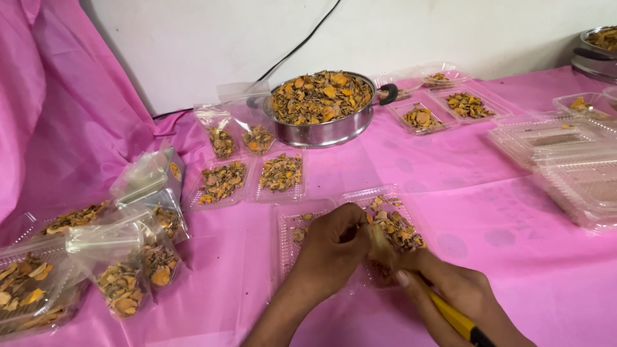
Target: Sorting and cleaning dried tea leaves in plastic containers using a small brush.
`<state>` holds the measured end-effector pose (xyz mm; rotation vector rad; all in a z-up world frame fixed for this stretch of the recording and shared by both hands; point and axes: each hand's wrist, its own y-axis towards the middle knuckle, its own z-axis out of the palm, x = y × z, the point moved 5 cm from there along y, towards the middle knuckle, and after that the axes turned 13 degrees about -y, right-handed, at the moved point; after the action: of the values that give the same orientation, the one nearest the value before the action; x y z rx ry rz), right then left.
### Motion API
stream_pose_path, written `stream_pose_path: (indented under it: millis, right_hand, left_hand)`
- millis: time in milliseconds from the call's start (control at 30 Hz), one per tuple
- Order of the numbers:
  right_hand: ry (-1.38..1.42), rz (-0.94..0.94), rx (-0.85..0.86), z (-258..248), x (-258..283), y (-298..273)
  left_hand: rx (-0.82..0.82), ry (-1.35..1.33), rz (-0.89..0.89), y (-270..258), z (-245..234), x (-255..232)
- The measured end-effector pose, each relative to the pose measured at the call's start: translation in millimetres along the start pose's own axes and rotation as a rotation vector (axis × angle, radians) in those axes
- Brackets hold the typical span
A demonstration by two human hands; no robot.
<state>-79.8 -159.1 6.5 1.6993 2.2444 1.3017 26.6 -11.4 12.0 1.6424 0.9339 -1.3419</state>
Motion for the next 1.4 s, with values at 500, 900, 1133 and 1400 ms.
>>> stream_pose_path:
  millis: [500, 900, 1133, 1400]
  right_hand:
    - [-0.025, -0.078, -0.201, 11.0, -4.6, 21.1]
    - [0.039, -0.055, -0.079, 1.8, -13.9, 7.9]
    - [0.190, -0.007, 0.005, -0.1, -8.0, 5.8]
    - [0.087, 0.505, -0.371, -18.3, 3.5, -24.5]
  left_hand:
    - [0.202, -0.122, 0.217, -3.9, 14.9, 8.0]
    - [0.343, 0.354, 0.468, -28.2, 27.2, -20.4]
    - [0.324, 0.206, 0.490, -34.7, 25.9, -29.9]
    - [0.012, 0.236, 0.331, -19.1, 12.1, -1.7]
